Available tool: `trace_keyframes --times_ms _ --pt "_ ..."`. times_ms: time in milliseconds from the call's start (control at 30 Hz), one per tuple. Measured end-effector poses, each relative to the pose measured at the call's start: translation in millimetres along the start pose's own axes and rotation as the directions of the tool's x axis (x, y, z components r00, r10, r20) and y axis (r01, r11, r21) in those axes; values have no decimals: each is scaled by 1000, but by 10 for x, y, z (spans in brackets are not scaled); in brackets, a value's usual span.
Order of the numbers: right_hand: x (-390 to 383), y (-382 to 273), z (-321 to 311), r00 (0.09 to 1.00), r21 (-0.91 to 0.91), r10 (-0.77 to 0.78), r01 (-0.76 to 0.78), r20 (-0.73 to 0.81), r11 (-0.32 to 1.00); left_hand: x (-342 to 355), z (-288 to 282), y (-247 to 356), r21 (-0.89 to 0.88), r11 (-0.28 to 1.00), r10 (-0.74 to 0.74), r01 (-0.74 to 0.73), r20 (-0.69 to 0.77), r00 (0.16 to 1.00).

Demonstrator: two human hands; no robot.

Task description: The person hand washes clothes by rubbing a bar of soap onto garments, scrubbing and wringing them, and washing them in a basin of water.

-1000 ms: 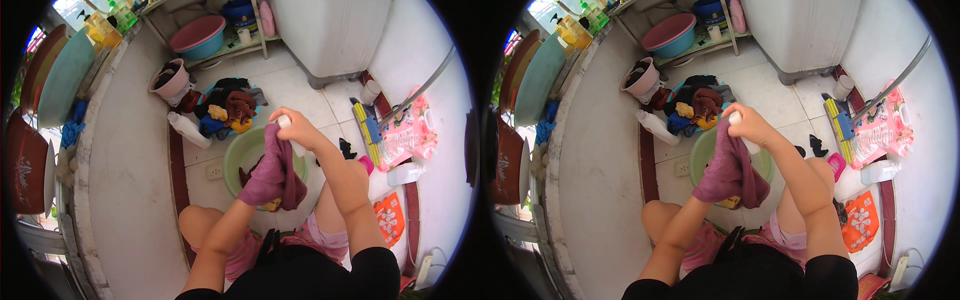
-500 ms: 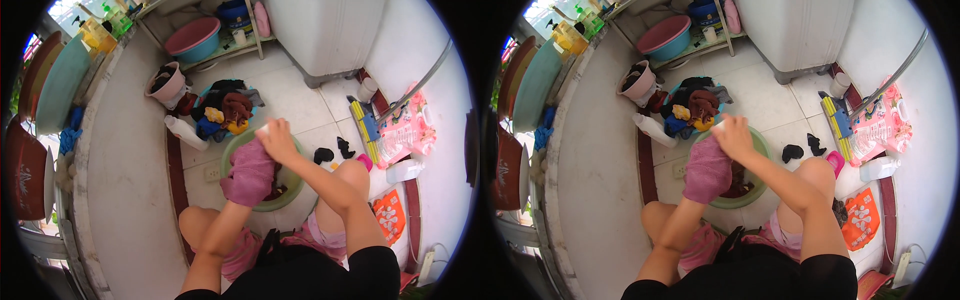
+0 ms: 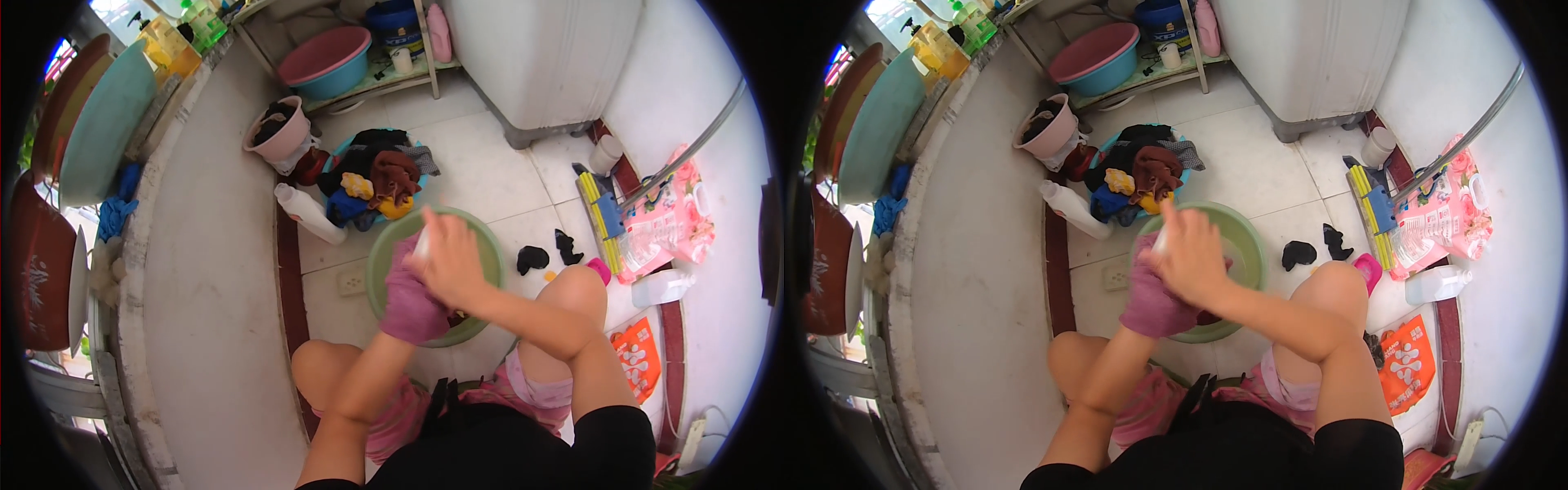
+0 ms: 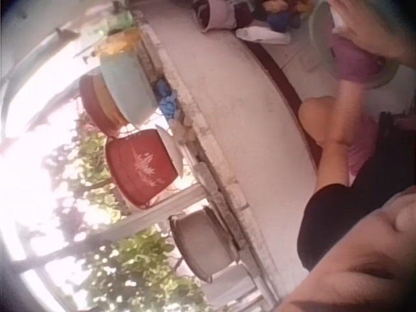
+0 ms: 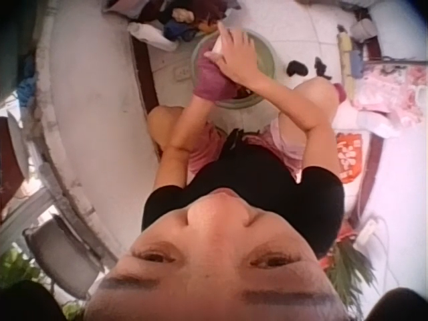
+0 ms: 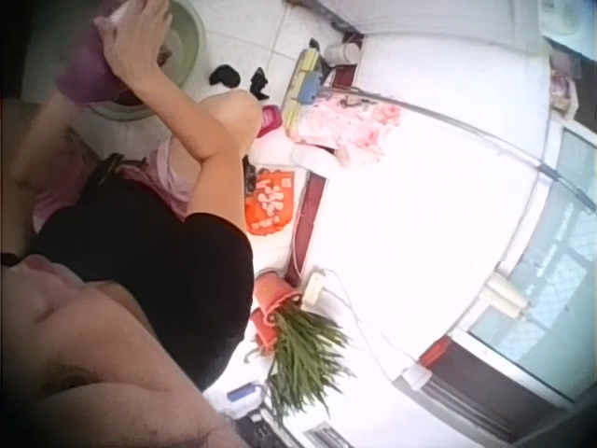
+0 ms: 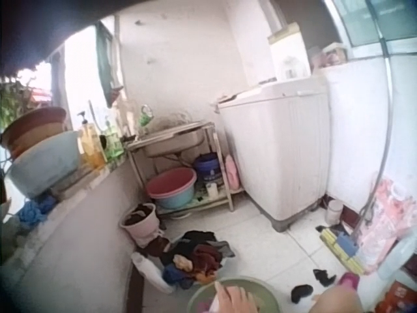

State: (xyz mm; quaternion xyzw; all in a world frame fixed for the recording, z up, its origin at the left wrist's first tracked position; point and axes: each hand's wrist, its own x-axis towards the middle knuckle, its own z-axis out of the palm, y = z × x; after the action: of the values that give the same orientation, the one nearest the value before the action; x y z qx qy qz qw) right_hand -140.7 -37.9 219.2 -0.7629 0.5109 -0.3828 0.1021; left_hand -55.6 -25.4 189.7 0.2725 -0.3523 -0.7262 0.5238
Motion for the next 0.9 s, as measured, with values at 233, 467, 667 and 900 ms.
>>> trace_keyframes --times_ms 233,467,667,900 --pt "194 761 342 952 56 292 -288 -89 956 96 116 206 912 -133 217 -388 409 887" --pt "435 811 -357 612 599 160 -791 775 127 67 406 793 890 -153 373 -430 455 809" --pt "383 736 -495 435 467 -175 -782 883 412 75 -60 760 863 -463 336 -202 382 861" --pt "335 674 -742 299 501 -473 -773 829 390 -6 130 986 856 -255 306 -449 512 803"
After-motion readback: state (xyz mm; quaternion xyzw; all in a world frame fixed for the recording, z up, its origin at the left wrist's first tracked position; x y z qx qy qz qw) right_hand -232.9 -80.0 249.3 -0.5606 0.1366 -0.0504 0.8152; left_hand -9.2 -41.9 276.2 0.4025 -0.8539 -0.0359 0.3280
